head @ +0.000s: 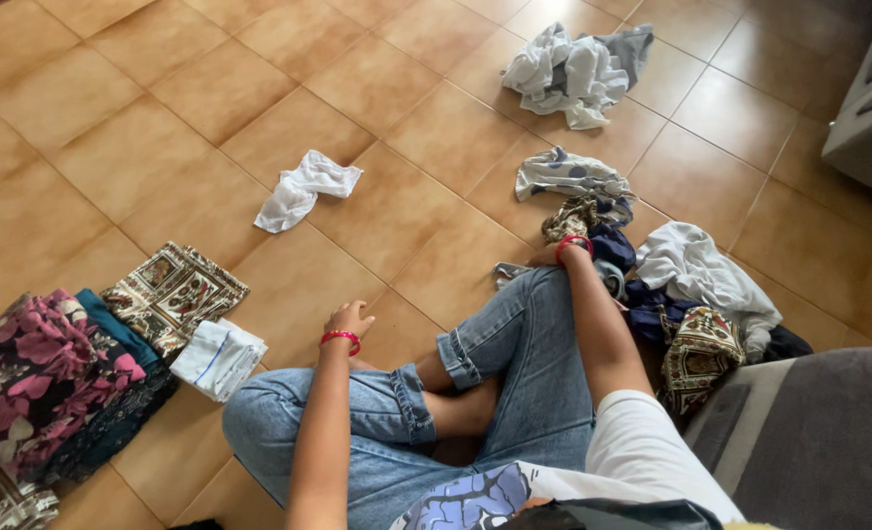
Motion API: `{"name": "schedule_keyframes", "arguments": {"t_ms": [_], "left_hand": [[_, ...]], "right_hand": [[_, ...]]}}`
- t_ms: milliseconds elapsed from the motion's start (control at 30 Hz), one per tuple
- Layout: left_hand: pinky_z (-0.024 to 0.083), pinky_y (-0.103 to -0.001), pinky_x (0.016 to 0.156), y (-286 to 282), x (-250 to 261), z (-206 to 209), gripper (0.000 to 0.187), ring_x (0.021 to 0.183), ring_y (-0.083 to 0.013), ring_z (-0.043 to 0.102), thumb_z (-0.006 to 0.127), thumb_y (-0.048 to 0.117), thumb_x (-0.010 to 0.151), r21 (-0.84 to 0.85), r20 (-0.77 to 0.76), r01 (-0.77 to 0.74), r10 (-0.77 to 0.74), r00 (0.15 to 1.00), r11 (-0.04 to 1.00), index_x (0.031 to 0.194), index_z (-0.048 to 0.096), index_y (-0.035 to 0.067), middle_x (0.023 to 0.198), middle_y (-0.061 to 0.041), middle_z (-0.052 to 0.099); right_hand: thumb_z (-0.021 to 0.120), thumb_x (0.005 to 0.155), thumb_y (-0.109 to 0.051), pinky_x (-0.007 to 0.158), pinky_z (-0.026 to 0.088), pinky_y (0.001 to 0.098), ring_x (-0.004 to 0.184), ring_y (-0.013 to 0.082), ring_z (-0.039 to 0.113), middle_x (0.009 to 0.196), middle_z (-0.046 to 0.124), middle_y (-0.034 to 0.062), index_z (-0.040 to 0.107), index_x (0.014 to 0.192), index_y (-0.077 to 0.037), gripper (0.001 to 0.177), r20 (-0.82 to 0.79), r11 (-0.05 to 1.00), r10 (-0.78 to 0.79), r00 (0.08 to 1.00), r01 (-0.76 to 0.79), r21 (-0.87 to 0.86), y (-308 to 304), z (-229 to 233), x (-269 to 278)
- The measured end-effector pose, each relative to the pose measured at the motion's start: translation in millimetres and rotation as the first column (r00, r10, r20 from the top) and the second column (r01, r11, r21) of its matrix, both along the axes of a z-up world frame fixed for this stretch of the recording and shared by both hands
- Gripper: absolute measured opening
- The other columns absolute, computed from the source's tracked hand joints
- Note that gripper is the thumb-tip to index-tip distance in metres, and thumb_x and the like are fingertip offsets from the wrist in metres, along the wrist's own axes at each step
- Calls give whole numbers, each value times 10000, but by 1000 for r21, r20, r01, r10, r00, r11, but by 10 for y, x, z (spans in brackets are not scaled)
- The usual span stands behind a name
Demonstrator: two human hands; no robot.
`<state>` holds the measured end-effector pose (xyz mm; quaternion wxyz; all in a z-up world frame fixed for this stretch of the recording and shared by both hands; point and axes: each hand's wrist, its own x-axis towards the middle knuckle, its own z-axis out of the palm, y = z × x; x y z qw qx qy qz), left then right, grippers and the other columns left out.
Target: The person folds clothes and fabric items by hand on the floor, including a cloth, a patterned item, and a white t-shirt, and then stacks the folded items together.
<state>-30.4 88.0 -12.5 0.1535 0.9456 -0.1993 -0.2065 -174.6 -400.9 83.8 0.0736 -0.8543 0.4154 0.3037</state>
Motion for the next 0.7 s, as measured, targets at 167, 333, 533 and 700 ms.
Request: {"name": "schedule_keyframes", "arguments": {"t_ms": [167, 333, 533, 700], "left_hand": [[476, -445, 1089, 7, -21, 53, 579, 1308, -328, 567, 732, 449, 869, -20, -50, 6, -7, 999, 1000, 1379, 607, 205, 1404, -125, 606], [473, -446, 1094, -7, -11, 56, 580, 1315, -325, 564, 714, 432, 889, 62, -124, -7, 15, 992, 998, 1407, 583, 205, 1414, -126, 598], [473, -437, 1094, -37, 24, 60, 563, 1306, -325, 575, 713, 404, 893, 26, -125, 2, 1, 992, 1000, 1396, 590, 183, 1418, -134, 596], [480, -434, 1091, -29, 31, 59, 554, 1291, -326, 590, 708, 389, 902, 23, -141, -21, 24, 990, 1000, 1399, 588, 177, 1400, -143, 612]], "right_hand": [[792, 753, -476, 969, 513, 488, 1196, 408, 611, 1332, 601, 233, 626, 1279, -63, 689, -99, 989, -43, 994, 57, 140, -262, 61, -441], [858, 689, -487, 961, 499, 495, 1205, 431, 590, 1348, 562, 257, 565, 1329, -51, 828, 132, 963, -37, 990, 1, 268, -295, -22, -556], [937, 613, -500, 951, 483, 504, 1216, 458, 564, 1366, 514, 286, 492, 1389, -36, 1008, 579, 991, -136, 804, 105, 86, -187, -187, -194], [924, 601, -447, 929, 483, 524, 1211, 461, 575, 1370, 520, 282, 511, 1358, -52, 948, 414, 992, -124, 902, 102, 74, -133, -225, -26]]}}
